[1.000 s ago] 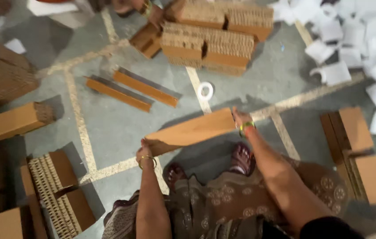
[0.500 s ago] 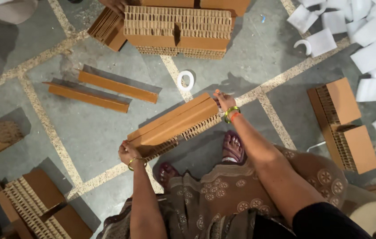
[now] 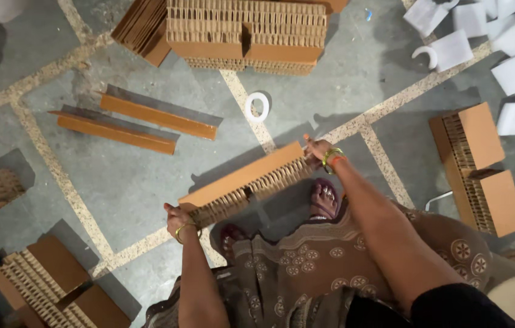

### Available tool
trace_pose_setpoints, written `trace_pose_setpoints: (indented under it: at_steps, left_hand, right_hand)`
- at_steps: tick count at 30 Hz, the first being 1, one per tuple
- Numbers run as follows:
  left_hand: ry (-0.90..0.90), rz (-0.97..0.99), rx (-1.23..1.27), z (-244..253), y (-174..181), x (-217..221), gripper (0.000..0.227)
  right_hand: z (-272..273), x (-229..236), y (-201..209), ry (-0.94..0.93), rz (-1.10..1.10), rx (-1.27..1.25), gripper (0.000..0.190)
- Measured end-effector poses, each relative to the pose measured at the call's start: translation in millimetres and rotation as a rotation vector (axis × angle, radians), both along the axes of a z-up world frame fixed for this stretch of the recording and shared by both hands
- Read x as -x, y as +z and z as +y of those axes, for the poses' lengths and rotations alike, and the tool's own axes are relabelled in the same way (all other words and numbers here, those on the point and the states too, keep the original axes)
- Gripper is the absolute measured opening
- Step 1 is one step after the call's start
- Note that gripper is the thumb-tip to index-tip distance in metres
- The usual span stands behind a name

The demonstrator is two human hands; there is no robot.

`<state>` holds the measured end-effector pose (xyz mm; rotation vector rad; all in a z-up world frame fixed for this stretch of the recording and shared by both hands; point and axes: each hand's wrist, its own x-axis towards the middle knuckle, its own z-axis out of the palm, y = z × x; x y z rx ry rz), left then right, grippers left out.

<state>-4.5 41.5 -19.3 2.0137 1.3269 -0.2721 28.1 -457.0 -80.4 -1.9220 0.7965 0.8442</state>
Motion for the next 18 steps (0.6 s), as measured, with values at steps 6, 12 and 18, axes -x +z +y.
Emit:
trace_pose_setpoints:
  at_steps: [6, 12, 18]
  left_hand:
    - [-0.172, -0.200, -0.189, -12, 4, -21, 0.055]
    - [-0.515, -0.221, -0.363, -32, -6, -35, 0.047]
    - [-0.477, -0.257, -0.336, -37, 0, -44, 0.049]
  right_hand:
    - [35, 5, 1, 0.273, -0.359, 0.591, 0.042]
    - [90, 5, 44, 0.197, -0.618, 0.517, 0.042]
    - [92, -6, 57, 0.236, -0.402, 0.476, 0.047]
